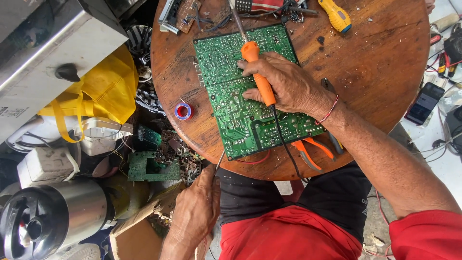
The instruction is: The person uses a soldering iron and a screwdriver to work on a green circuit board placed on a wooden table. They flip the board over to access different sides and use the screwdriver to point at or manipulate components while soldering.
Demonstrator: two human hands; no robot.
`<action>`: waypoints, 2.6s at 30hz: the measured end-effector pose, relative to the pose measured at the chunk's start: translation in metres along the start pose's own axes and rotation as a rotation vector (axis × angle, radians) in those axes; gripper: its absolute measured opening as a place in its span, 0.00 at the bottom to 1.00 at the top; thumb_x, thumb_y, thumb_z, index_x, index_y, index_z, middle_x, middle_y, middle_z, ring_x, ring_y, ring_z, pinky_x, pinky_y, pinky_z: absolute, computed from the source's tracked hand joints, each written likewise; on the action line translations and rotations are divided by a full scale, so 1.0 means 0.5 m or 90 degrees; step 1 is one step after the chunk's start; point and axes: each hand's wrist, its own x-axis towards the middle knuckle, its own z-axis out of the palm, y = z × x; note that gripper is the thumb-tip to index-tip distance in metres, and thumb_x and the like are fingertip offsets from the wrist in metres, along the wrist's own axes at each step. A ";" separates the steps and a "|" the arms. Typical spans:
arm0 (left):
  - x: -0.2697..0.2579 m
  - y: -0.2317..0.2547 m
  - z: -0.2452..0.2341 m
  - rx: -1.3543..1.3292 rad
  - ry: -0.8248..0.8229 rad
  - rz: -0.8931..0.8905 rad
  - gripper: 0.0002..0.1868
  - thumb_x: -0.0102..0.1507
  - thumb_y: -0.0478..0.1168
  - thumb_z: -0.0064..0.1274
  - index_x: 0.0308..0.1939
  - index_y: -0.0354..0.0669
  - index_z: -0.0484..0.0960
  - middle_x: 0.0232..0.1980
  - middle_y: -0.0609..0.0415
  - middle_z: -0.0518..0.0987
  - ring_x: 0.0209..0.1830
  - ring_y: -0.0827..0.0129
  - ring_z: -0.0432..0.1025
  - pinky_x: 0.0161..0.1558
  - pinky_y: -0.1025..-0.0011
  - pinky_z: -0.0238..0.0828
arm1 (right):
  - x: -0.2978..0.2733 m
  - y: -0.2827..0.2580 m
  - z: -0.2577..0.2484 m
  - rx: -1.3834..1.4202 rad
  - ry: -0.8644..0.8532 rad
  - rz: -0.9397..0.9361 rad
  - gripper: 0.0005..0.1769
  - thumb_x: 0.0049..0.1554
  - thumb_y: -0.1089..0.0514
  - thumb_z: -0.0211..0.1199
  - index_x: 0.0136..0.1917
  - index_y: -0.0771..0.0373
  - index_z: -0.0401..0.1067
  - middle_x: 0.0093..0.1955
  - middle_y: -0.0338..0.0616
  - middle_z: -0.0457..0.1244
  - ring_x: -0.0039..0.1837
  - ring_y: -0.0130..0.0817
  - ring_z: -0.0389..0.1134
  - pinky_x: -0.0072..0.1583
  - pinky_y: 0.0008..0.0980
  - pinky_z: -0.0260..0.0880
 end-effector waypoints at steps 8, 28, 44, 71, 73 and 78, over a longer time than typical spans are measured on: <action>-0.001 0.011 -0.006 0.103 -0.016 0.105 0.41 0.69 0.43 0.42 0.82 0.61 0.40 0.51 0.49 0.71 0.29 0.45 0.75 0.32 0.43 0.73 | 0.000 -0.013 -0.008 -0.005 0.005 0.011 0.27 0.64 0.47 0.65 0.70 0.55 0.60 0.76 0.51 0.59 0.78 0.67 0.56 0.76 0.71 0.59; 0.022 -0.006 0.019 0.144 -0.014 0.099 0.46 0.65 0.34 0.40 0.83 0.76 0.43 0.41 0.52 0.65 0.29 0.43 0.72 0.29 0.42 0.69 | -0.255 -0.247 -0.049 0.055 0.209 0.064 0.27 0.61 0.38 0.60 0.67 0.53 0.68 0.55 0.47 0.67 0.51 0.32 0.71 0.49 0.26 0.75; 0.023 0.006 0.010 0.133 -0.042 0.079 0.45 0.66 0.35 0.38 0.83 0.78 0.42 0.44 0.52 0.66 0.32 0.41 0.73 0.32 0.39 0.69 | -0.235 -0.311 -0.031 -0.035 0.203 -0.008 0.19 0.57 0.59 0.68 0.59 0.69 0.69 0.44 0.48 0.71 0.39 0.37 0.75 0.45 0.35 0.78; 0.020 -0.005 0.023 0.137 -0.004 0.110 0.46 0.64 0.33 0.40 0.82 0.75 0.45 0.42 0.50 0.66 0.30 0.42 0.72 0.30 0.39 0.69 | -0.241 -0.298 -0.005 0.001 0.227 0.035 0.16 0.55 0.61 0.68 0.56 0.67 0.71 0.45 0.47 0.73 0.44 0.38 0.78 0.51 0.38 0.83; 0.020 -0.004 0.024 0.136 -0.013 0.109 0.46 0.64 0.33 0.40 0.83 0.75 0.44 0.43 0.50 0.66 0.30 0.41 0.72 0.30 0.38 0.68 | -0.243 -0.300 -0.009 0.009 0.234 0.052 0.14 0.55 0.61 0.67 0.54 0.68 0.71 0.44 0.47 0.73 0.43 0.37 0.78 0.51 0.37 0.83; 0.020 -0.005 0.024 0.142 0.014 0.132 0.46 0.64 0.31 0.40 0.82 0.72 0.47 0.41 0.51 0.65 0.28 0.44 0.72 0.29 0.40 0.70 | -0.258 -0.289 -0.007 0.014 0.249 0.071 0.14 0.56 0.61 0.65 0.55 0.66 0.73 0.43 0.43 0.73 0.44 0.36 0.78 0.51 0.33 0.84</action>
